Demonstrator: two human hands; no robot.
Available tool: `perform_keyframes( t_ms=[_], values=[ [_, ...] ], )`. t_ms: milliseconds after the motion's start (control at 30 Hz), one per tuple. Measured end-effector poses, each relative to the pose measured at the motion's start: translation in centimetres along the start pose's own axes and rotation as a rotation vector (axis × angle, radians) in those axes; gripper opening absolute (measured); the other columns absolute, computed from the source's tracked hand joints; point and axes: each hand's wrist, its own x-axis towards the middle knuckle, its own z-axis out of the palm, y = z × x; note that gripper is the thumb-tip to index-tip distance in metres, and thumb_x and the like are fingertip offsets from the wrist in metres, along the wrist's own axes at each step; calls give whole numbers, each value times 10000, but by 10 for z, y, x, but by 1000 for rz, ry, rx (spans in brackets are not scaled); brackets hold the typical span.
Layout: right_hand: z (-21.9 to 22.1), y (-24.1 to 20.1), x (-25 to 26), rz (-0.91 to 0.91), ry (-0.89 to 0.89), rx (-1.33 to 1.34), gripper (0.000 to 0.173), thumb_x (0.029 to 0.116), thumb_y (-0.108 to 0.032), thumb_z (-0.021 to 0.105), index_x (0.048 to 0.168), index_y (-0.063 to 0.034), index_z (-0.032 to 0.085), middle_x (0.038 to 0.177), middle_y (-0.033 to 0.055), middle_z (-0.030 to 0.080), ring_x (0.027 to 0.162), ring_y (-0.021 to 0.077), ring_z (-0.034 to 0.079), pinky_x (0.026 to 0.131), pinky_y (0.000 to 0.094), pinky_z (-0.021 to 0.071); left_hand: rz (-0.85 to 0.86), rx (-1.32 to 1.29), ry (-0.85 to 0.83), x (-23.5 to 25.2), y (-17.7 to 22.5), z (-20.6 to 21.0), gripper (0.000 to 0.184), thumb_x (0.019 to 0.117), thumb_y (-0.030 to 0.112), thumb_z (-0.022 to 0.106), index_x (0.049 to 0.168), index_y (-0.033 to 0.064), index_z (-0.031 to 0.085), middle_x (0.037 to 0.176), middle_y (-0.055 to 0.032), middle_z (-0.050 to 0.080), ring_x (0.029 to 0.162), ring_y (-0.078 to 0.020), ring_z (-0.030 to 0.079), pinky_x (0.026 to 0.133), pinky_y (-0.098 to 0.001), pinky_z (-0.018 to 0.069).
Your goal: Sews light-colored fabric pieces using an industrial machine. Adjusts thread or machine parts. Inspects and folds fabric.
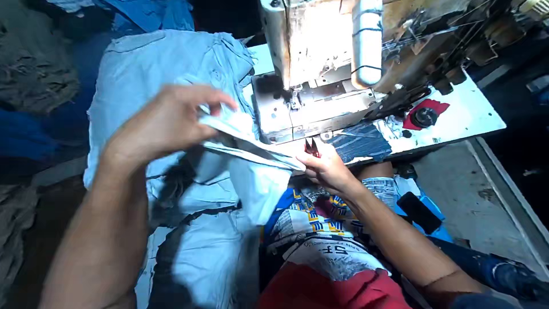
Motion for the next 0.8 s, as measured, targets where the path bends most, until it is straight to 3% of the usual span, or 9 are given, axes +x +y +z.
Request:
perform_keyframes(
  t_ms=[100, 200, 300, 400, 500, 600, 667, 733, 800],
  values=[
    [-23, 26, 8, -58, 118, -213, 156, 987, -206, 675, 993, -58, 625, 617, 37, 503, 476, 96, 442, 453, 255, 393, 28, -163, -130, 2, -5, 39, 154, 854, 299, 787, 998, 245, 773, 941, 116, 728, 850, -18, 678, 766, -267, 595],
    [-14, 24, 10, -365, 288, -743, 273, 966, -313, 718, 1159, -121, 697, 936, 3, 711, 776, 109, 667, 686, 336, 588, 21, -143, -71, 9, 3, 51, 96, 890, 317, 756, 950, 247, 783, 934, 122, 733, 839, 3, 674, 755, -254, 586],
    [2, 21, 15, -742, 365, -1087, 467, 930, -378, 763, 1274, -71, 690, 1169, 64, 722, 1036, 170, 699, 882, 404, 602, -11, -108, -27, 14, 11, 52, 107, 903, 344, 753, 932, 246, 787, 921, 122, 743, 823, 17, 677, 739, -250, 585],
    [8, 20, 24, -870, 329, -1193, 327, 951, -242, 728, 1244, -97, 728, 1085, 81, 729, 923, 206, 710, 760, 415, 593, -63, -81, -5, 16, 22, 51, 122, 895, 352, 752, 947, 250, 796, 883, 115, 741, 782, 15, 674, 709, -270, 577],
    [1, 20, 29, -773, 259, -973, 151, 984, -137, 669, 1088, -110, 776, 936, 18, 751, 838, 120, 707, 749, 362, 595, -71, -71, 3, 16, 26, 47, 247, 905, 327, 750, 1138, 248, 776, 872, 95, 727, 745, 1, 648, 709, -278, 562],
    [-7, 12, 23, -540, 152, -578, 124, 1008, -155, 660, 1005, -58, 736, 765, 39, 680, 598, 109, 611, 543, 295, 541, -45, -73, -12, 12, 20, 45, 163, 891, 339, 764, 1024, 256, 808, 849, 107, 696, 774, -12, 642, 715, -289, 543],
    [-13, 8, 18, -449, 112, -493, 121, 1013, -151, 650, 992, -50, 713, 716, 59, 636, 535, 130, 559, 475, 292, 494, -88, -26, 45, 11, 19, 52, 117, 873, 322, 788, 963, 251, 811, 838, 81, 645, 778, -54, 606, 704, -323, 507],
    [-19, 8, 16, -418, 87, -471, 116, 1014, -138, 646, 1006, -45, 715, 720, 69, 641, 543, 133, 566, 481, 289, 495, -157, 23, 155, 12, 24, 66, 103, 879, 300, 789, 946, 222, 791, 999, 7, 617, 912, -135, 592, 789, -385, 508],
    [-23, 10, 18, -407, 86, -458, 114, 1006, -133, 652, 1016, -40, 717, 740, 77, 649, 565, 141, 574, 506, 304, 499, -212, 27, 278, 18, 31, 86, 122, 889, 307, 753, 925, 190, 762, 1302, -42, 563, 1171, -214, 535, 979, -442, 469]
  ],
)
